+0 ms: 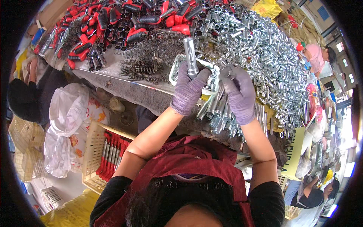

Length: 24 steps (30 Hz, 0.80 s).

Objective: Assembling various metal components and tools at a industrial workbench.

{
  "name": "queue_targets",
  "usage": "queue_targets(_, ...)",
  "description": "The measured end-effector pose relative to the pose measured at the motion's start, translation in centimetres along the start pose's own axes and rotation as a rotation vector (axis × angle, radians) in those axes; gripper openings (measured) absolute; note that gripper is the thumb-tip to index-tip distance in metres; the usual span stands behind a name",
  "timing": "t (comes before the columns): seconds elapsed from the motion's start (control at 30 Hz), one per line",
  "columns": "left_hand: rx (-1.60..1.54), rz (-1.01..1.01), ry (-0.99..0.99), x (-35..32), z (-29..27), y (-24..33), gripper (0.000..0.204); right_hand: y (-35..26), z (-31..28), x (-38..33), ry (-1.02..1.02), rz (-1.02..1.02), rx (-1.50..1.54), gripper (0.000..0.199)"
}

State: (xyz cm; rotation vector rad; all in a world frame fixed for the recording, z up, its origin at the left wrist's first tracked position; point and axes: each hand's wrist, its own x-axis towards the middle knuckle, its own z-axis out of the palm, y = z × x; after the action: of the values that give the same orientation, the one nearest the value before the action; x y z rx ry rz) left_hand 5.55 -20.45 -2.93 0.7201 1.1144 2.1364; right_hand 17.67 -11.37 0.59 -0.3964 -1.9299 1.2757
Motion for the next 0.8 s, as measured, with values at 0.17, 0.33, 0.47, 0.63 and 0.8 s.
queue_targets(0.17,-0.094,0.06,0.049,0.3,0.6,0.3,0.021,-1.4,-3.0,0.9,0.032,-0.821,-0.835,0.026)
queue_targets(0.33,0.081,0.034,-0.132,2.8,-1.8,3.6,0.02,-5.8,-4.6,1.6,-0.442,-1.099,-1.15,0.031)
queue_targets(0.47,0.266,-0.37,-0.347,4.7,-2.2,8.0,0.022,-8.7,-4.1,1.0,-0.796,-0.962,-1.149,0.038)
queue_targets(0.63,0.208,-0.381,-0.35,5.7,-1.1,8.5,0.021,-9.6,-4.8,1.3,-0.814,-0.922,-1.297,0.034)
queue_targets(0.8,0.347,-0.101,-0.348,6.2,0.9,9.9,0.022,-3.5,-7.6,0.5,-0.294,-0.877,-0.74,0.018)
